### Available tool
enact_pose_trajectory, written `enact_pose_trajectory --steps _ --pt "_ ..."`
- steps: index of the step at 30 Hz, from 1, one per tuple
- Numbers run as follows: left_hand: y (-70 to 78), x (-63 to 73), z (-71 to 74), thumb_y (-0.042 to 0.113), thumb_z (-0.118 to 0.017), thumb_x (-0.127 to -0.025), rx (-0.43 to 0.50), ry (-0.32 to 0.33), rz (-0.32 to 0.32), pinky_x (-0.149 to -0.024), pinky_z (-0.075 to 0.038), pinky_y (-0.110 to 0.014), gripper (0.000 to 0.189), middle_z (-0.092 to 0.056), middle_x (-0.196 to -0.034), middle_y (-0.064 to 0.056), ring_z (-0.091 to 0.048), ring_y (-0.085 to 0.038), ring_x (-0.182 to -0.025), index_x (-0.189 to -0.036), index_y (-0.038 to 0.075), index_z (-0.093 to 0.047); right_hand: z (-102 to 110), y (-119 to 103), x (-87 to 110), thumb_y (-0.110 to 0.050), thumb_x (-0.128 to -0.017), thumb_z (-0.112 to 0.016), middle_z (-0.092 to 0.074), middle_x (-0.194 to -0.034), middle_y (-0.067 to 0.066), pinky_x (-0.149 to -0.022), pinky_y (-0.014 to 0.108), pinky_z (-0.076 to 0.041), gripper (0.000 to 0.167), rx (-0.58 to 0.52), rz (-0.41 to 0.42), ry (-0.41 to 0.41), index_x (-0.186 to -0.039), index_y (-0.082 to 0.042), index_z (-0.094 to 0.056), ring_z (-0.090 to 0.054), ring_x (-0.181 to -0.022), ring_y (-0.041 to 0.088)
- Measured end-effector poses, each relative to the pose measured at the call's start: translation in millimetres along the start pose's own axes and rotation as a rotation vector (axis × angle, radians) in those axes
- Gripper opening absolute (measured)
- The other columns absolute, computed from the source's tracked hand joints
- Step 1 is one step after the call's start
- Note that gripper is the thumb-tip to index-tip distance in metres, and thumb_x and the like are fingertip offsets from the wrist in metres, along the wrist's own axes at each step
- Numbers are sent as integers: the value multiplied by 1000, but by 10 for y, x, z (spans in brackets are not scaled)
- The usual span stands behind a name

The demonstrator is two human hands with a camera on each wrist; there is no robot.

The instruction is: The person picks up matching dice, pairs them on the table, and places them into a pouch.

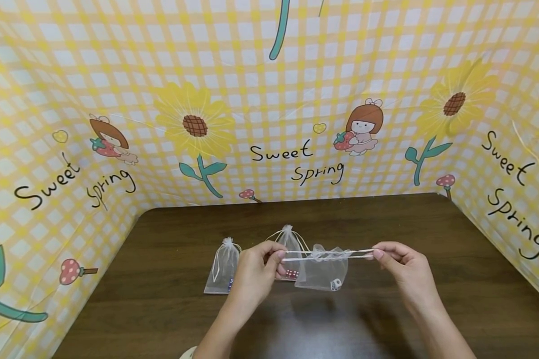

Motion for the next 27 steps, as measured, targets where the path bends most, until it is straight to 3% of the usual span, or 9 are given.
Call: enact_pose_trajectory --steps 7,17,27 --pt "-3 -2 8 -2 -59 -88 6 -6 9 -50 -52 -33 7 -58 -57 -4 -60 -29 -54 -85 -4 -65 38 -25 -2 -1 -86 -63 -69 -72 -4 -61 20 -44 6 -38 14 23 -88 4 -66 -55 -66 7" --pt "5 -2 18 -2 -60 -87 12 17 6 -48 -50 -23 7 -58 -57 -4 -60 -22 -52 -84 -4 -65 142 -41 -6 -1 -86 -62 -70 -75 -2 -64 19 -44 6 -83 19 62 -88 0 -68 -55 -72 9" --pt "-4 -3 29 -3 -59 -87 11 32 9 -50 -52 -31 7 -58 -58 -4 -58 -15 -51 -86 -5 -65 194 -46 -5 2 -85 -63 -69 -71 1 -64 19 -42 6 -154 45 183 -85 1 -68 -54 -65 10"
Point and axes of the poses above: each hand's wrist, its own x-axis away from the middle knuckle, its own z-axis out of the back of the hand, y = z × x, the point moved 2 cm from there along -x, towards the middle knuckle
